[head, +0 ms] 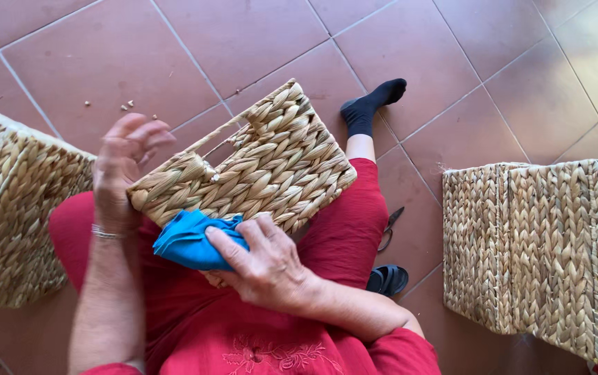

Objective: The person sits on a tiled floor and wipes a woven basket with a blue cloth, cleaning the exterior and interior surfaces. The basket is rotated and lifted to reach all sides, and the cloth is used to remove dust or debris.

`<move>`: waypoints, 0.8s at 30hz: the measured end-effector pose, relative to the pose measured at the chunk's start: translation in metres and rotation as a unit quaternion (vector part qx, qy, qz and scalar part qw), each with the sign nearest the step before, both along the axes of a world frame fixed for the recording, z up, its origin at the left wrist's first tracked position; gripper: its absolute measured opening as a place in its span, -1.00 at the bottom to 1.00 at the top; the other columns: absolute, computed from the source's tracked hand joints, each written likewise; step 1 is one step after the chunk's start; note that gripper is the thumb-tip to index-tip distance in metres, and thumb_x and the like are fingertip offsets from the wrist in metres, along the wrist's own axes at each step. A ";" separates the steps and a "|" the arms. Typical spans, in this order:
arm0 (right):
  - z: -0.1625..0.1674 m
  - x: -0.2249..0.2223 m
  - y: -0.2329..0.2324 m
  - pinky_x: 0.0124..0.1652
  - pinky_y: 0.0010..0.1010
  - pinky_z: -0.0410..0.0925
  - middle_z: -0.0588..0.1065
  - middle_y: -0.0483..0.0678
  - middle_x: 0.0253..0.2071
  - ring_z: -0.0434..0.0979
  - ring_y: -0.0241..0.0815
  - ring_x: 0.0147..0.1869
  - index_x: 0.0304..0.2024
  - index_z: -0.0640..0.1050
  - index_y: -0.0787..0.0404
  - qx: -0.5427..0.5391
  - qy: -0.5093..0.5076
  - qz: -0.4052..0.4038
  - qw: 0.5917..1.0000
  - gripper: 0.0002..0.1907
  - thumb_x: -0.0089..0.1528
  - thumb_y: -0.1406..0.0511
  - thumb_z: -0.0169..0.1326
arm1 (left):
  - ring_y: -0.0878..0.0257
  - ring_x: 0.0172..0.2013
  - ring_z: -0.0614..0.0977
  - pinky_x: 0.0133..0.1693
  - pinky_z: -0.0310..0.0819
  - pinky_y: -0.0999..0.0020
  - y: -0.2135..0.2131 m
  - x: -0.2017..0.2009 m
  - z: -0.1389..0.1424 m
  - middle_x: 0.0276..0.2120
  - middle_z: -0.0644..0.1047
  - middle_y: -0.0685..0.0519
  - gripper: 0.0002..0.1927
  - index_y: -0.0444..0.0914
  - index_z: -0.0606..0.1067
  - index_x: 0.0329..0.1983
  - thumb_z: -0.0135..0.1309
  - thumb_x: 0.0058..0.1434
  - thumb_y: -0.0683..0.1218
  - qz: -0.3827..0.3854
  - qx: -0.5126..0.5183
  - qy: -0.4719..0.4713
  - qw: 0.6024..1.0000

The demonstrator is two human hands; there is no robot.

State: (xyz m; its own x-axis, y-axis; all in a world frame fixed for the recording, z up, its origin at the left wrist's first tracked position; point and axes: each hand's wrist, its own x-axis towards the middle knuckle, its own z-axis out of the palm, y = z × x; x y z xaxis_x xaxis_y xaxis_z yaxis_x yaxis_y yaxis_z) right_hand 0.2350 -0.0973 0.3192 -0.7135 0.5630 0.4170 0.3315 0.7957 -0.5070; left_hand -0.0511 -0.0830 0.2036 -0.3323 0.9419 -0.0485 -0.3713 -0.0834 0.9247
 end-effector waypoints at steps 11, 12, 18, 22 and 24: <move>-0.029 0.035 0.045 -0.23 -0.14 0.36 0.46 0.19 -0.13 0.47 0.16 -0.09 0.24 0.50 0.19 0.098 -0.075 -0.174 0.977 -0.40 0.17 0.20 0.31 | 0.40 -0.46 0.53 -0.45 0.44 0.42 -0.020 0.013 0.023 -0.47 0.59 0.17 -0.69 -0.37 0.64 -0.19 0.08 0.37 0.00 -0.190 -0.133 0.150 0.961; -0.031 0.044 0.067 -0.14 -0.09 0.37 0.46 0.15 -0.12 0.47 0.18 -0.04 0.26 0.48 0.19 0.125 -0.087 -0.226 0.962 -0.42 0.22 0.19 0.29 | 0.44 -0.42 0.51 -0.39 0.45 0.47 -0.022 0.016 0.022 -0.45 0.59 0.20 -0.69 -0.37 0.65 -0.21 0.09 0.38 -0.01 -0.189 -0.106 0.159 0.963; -0.055 0.112 0.127 0.04 -0.05 0.37 0.53 0.16 -0.01 0.52 0.18 0.08 0.23 0.52 0.22 0.000 -0.025 -0.389 0.921 -0.51 0.31 0.16 0.22 | 0.48 -0.37 0.48 -0.35 0.41 0.50 -0.023 0.057 0.025 -0.42 0.57 0.23 -0.70 -0.39 0.64 -0.25 0.10 0.39 -0.04 -0.157 0.019 0.183 0.970; -0.054 0.144 0.137 0.00 -0.29 0.44 0.59 0.08 0.00 0.55 -0.11 0.02 0.22 0.53 0.25 -0.366 0.199 -0.300 0.858 -0.49 0.28 0.15 0.19 | 0.49 -0.43 0.46 -0.41 0.41 0.47 -0.006 0.079 0.038 -0.50 0.57 0.22 -0.68 -0.40 0.64 -0.34 0.09 0.39 -0.05 -0.160 -0.008 0.219 0.963; -0.048 0.152 0.135 0.01 -0.35 0.44 0.59 0.05 -0.01 0.56 -0.17 0.02 0.22 0.52 0.26 -0.327 0.192 -0.287 0.880 -0.48 0.26 0.18 0.24 | 0.47 -0.46 0.48 -0.43 0.42 0.46 0.009 0.086 0.044 -0.53 0.57 0.19 -0.69 -0.40 0.65 -0.35 0.13 0.36 -0.05 -0.158 0.022 0.249 0.955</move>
